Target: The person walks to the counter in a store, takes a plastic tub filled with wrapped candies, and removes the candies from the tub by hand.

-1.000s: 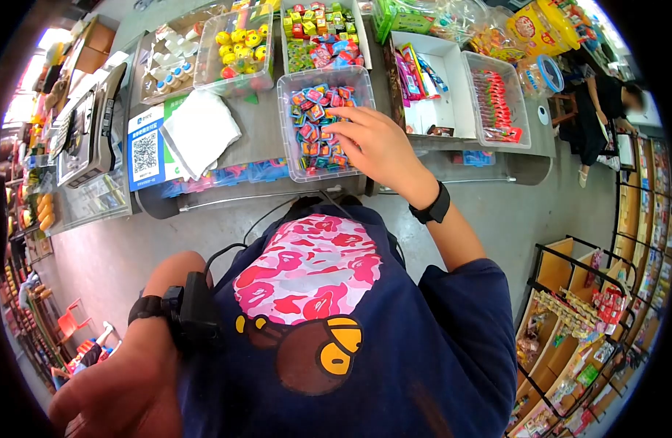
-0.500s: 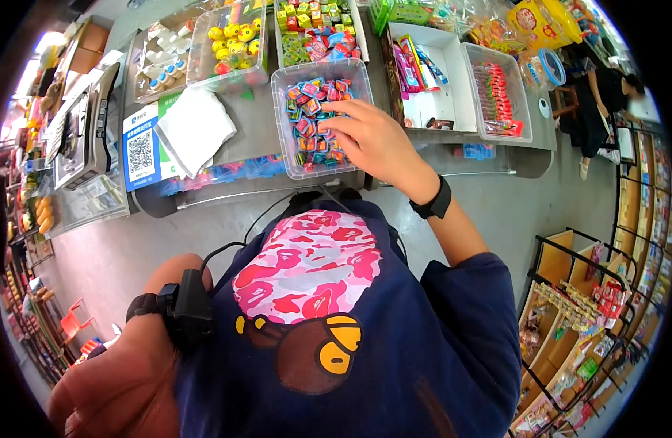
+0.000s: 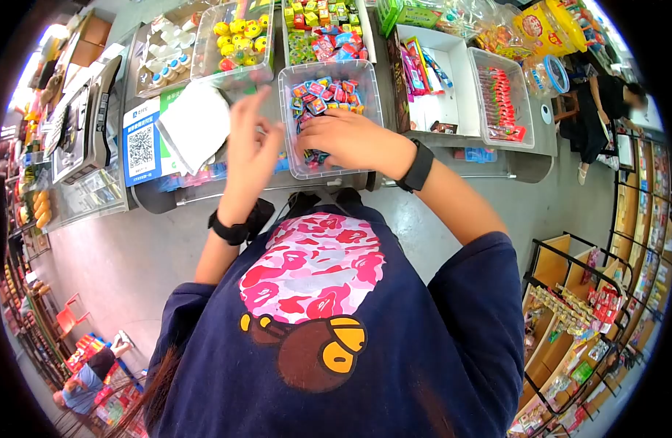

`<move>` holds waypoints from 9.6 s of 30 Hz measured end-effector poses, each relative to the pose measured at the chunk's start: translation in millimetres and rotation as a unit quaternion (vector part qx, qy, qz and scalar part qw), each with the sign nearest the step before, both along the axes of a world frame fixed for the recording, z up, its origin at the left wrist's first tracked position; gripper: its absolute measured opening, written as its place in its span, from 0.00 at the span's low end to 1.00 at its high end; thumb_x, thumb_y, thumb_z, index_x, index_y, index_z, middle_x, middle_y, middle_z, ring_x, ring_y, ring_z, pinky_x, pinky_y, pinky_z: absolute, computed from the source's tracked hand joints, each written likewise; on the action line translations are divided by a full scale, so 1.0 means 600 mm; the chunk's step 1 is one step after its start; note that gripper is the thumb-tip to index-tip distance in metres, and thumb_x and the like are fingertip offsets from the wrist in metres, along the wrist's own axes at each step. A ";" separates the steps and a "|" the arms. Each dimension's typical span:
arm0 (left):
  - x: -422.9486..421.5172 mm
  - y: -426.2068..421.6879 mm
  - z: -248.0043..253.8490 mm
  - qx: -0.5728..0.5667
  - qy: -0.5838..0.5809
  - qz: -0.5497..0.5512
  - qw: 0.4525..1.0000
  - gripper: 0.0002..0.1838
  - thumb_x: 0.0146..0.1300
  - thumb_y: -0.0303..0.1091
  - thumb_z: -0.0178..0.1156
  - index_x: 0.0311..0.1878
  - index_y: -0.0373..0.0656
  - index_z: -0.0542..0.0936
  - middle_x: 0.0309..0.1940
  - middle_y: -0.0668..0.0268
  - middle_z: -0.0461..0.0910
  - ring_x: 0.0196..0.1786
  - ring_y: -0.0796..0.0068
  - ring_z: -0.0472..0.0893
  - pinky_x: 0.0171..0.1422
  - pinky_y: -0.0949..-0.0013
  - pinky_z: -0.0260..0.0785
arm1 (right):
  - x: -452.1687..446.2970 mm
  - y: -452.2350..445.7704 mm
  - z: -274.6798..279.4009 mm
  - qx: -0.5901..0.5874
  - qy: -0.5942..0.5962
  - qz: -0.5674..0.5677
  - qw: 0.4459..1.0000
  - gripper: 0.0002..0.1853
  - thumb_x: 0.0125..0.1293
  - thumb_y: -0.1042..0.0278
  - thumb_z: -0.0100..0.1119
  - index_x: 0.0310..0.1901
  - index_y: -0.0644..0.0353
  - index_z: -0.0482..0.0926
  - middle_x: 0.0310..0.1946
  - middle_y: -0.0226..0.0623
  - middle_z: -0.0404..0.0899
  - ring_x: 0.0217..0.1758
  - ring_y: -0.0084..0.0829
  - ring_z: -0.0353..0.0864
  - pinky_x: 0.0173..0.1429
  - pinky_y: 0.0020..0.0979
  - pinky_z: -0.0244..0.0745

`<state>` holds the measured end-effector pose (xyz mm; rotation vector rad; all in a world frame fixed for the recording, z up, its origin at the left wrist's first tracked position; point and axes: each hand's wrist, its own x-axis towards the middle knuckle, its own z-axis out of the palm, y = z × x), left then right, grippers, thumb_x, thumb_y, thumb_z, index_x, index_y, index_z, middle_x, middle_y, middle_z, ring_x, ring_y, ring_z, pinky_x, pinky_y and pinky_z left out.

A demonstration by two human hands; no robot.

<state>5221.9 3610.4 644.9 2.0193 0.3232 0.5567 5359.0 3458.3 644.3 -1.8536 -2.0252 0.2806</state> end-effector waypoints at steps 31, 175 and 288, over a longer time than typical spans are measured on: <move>-0.023 -0.011 0.034 0.124 0.017 -0.080 0.989 0.23 0.61 0.22 0.57 0.61 0.44 0.76 0.58 0.59 0.71 0.44 0.72 0.77 0.42 0.71 0.72 | 0.035 -0.041 0.055 -0.029 0.320 -0.285 0.903 0.18 0.69 0.67 0.59 0.57 0.63 0.79 0.43 0.42 0.86 0.45 0.23 0.84 0.50 0.28 0.77; 0.029 -0.058 0.002 -0.085 -0.025 0.104 0.991 0.18 0.68 0.26 0.56 0.61 0.39 0.76 0.57 0.57 0.78 0.58 0.65 0.78 0.59 0.67 0.71 | 0.041 -0.166 0.026 0.129 0.596 -0.316 0.727 0.16 0.71 0.68 0.58 0.56 0.67 0.79 0.41 0.33 0.85 0.40 0.19 0.82 0.47 0.21 0.77; 0.053 -0.084 0.027 -0.396 0.101 -0.093 0.908 0.25 0.68 0.26 0.61 0.66 0.30 0.70 0.52 0.58 0.81 0.52 0.76 0.80 0.56 0.74 0.73 | 0.005 -0.066 0.053 0.046 0.469 -0.338 0.814 0.10 0.65 0.69 0.62 0.44 0.63 0.84 0.35 0.39 0.86 0.36 0.27 0.86 0.43 0.27 0.79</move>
